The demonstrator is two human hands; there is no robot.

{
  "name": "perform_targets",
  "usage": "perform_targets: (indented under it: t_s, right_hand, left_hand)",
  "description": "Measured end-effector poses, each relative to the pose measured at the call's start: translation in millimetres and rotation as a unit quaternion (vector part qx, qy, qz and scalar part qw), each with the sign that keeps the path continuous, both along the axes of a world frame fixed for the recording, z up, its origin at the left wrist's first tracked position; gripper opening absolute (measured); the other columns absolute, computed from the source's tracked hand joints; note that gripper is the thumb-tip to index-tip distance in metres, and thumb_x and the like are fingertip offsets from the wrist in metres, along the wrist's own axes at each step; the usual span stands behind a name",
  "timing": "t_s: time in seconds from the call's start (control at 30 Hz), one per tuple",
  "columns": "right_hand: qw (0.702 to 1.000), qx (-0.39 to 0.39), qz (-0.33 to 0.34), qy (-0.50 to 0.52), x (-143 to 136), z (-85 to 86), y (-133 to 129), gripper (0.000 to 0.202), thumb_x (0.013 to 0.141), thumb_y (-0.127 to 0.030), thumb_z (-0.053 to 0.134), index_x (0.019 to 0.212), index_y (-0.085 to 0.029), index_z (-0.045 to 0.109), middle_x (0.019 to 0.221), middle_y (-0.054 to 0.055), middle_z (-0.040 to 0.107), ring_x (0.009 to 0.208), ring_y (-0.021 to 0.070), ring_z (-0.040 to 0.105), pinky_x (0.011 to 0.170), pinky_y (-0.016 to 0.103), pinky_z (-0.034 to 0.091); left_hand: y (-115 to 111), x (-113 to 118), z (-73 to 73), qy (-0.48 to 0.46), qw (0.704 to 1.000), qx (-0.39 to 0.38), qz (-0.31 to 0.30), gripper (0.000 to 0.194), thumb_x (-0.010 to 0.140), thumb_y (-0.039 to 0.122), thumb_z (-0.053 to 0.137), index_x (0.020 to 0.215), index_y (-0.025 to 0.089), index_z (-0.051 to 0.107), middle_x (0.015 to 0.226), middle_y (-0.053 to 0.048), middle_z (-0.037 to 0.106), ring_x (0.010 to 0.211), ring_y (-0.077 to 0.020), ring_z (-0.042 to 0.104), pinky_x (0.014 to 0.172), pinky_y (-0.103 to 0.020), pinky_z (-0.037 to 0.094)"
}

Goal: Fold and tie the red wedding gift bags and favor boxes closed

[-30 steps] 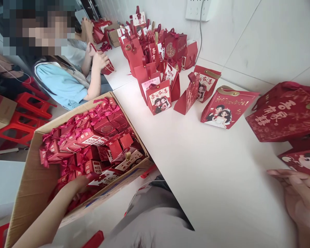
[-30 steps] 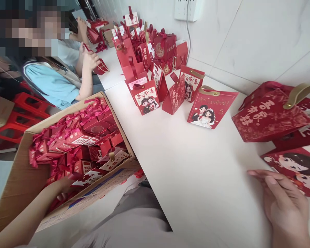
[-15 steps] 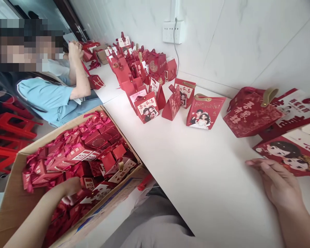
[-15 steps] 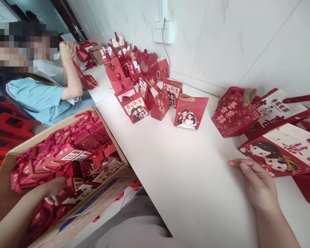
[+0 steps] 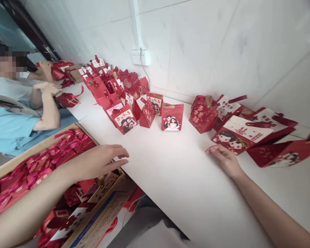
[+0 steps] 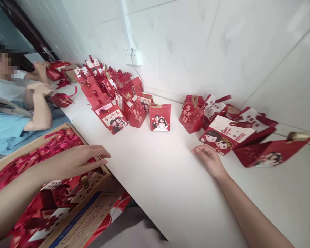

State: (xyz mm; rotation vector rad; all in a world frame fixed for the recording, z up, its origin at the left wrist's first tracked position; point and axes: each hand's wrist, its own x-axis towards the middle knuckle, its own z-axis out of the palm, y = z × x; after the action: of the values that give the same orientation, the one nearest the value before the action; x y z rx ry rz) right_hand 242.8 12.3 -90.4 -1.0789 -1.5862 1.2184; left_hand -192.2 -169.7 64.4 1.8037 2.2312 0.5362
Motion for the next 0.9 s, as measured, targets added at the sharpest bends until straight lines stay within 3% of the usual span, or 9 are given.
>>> perform_targets:
  t_s: [0.13, 0.23, 0.27, 0.4, 0.5, 0.57, 0.63, 0.73, 0.9]
  right_hand:
    - [0.999, 0.022, 0.031, -0.011, 2, 5.6, 4, 0.031, 0.086, -0.051, 0.06, 0.082, -0.021, 0.066, 0.087, 0.007, 0.069, 0.087, 0.0227, 0.061, 0.089, 0.038, 0.045]
    - [0.999, 0.034, 0.037, 0.004, 0, 6.2, 4, 0.029, 0.088, -0.049, 0.059, 0.083, -0.021, 0.066, 0.088, 0.006, 0.069, 0.087, 0.0218, 0.061, 0.088, 0.036, 0.044]
    - [0.998, 0.035, 0.042, 0.01, -1, 6.2, 4, 0.028, 0.088, -0.048, 0.058, 0.084, -0.021, 0.066, 0.089, 0.006, 0.069, 0.088, 0.0216, 0.061, 0.089, 0.036, 0.044]
    - [0.997, 0.04, 0.06, 0.022, -2, 7.1, 4, 0.028, 0.089, -0.048, 0.057, 0.085, -0.021, 0.065, 0.089, 0.005, 0.068, 0.089, 0.0209, 0.061, 0.089, 0.035, 0.044]
    - [0.997, 0.046, 0.066, 0.017, -3, 8.3, 5, 0.031, 0.088, -0.051, 0.058, 0.085, -0.021, 0.064, 0.089, 0.005, 0.068, 0.087, 0.0213, 0.062, 0.087, 0.035, 0.045]
    - [0.996, 0.05, 0.069, 0.016, -4, 9.3, 6, 0.033, 0.088, -0.053, 0.057, 0.086, -0.021, 0.064, 0.089, 0.005, 0.068, 0.088, 0.0216, 0.063, 0.087, 0.036, 0.047]
    - [0.996, 0.054, 0.07, 0.016, -5, 10.5, 7, 0.033, 0.089, -0.053, 0.055, 0.087, -0.02, 0.063, 0.089, 0.005, 0.068, 0.088, 0.0215, 0.063, 0.086, 0.036, 0.047]
    - [0.996, 0.063, 0.068, 0.014, -7, 11.5, 8, 0.032, 0.09, -0.052, 0.054, 0.087, -0.021, 0.063, 0.087, 0.005, 0.069, 0.087, 0.021, 0.064, 0.085, 0.036, 0.049]
    - [0.995, 0.104, 0.015, 0.002, -10, 10.0, 8, 0.029, 0.089, -0.049, 0.055, 0.083, -0.021, 0.063, 0.083, 0.004, 0.068, 0.081, 0.0214, 0.063, 0.079, 0.036, 0.051]
  left_hand:
    - [78, 62, 8.3, -0.008, 0.99, 0.015, -0.14, 0.045, 0.085, 0.06, 0.045, 0.089, 0.022, 0.071, 0.087, -0.009, 0.071, 0.091, -0.0263, 0.066, 0.083, -0.035, 0.049]
    - [142, 109, 27.2, 0.045, 0.905, -0.124, -0.406, 0.031, 0.083, 0.05, 0.055, 0.083, 0.023, 0.071, 0.084, -0.007, 0.071, 0.08, -0.0222, 0.066, 0.077, -0.032, 0.049]
    - [161, 123, 32.1, 0.073, 0.89, -0.107, -0.437, 0.027, 0.084, 0.045, 0.055, 0.082, 0.023, 0.07, 0.082, -0.005, 0.071, 0.077, -0.0211, 0.065, 0.074, -0.031, 0.048]
    - [218, 157, 27.2, 0.104, 0.93, 0.154, -0.319, 0.025, 0.088, 0.038, 0.053, 0.09, 0.018, 0.067, 0.092, -0.008, 0.067, 0.092, -0.0237, 0.063, 0.085, -0.035, 0.047]
    - [235, 156, -4.8, 0.011, 0.913, 0.393, -0.113, 0.036, 0.087, 0.035, 0.057, 0.115, 0.014, 0.056, 0.123, -0.015, 0.055, 0.121, -0.0271, 0.05, 0.107, -0.041, 0.037]
    - [238, 146, -33.9, -0.072, 0.88, 0.468, 0.033, 0.051, 0.086, 0.035, 0.059, 0.129, 0.011, 0.044, 0.135, -0.019, 0.043, 0.133, -0.0266, 0.039, 0.114, -0.039, 0.029]
    - [240, 133, -62.7, -0.161, 0.872, 0.454, 0.086, 0.061, 0.086, 0.037, 0.059, 0.136, 0.012, 0.034, 0.14, -0.02, 0.038, 0.136, -0.0252, 0.037, 0.115, -0.038, 0.03]
    - [245, 117, -94.5, -0.302, 0.879, 0.369, 0.026, 0.072, 0.085, 0.039, 0.06, 0.144, 0.018, 0.025, 0.151, -0.017, 0.03, 0.138, -0.0234, 0.037, 0.112, -0.036, 0.035]
    - [262, 112, -112.6, -0.378, 0.883, 0.277, -0.034, 0.067, 0.087, 0.044, 0.056, 0.144, 0.024, 0.028, 0.144, -0.011, 0.047, 0.129, -0.021, 0.05, 0.106, -0.034, 0.044]
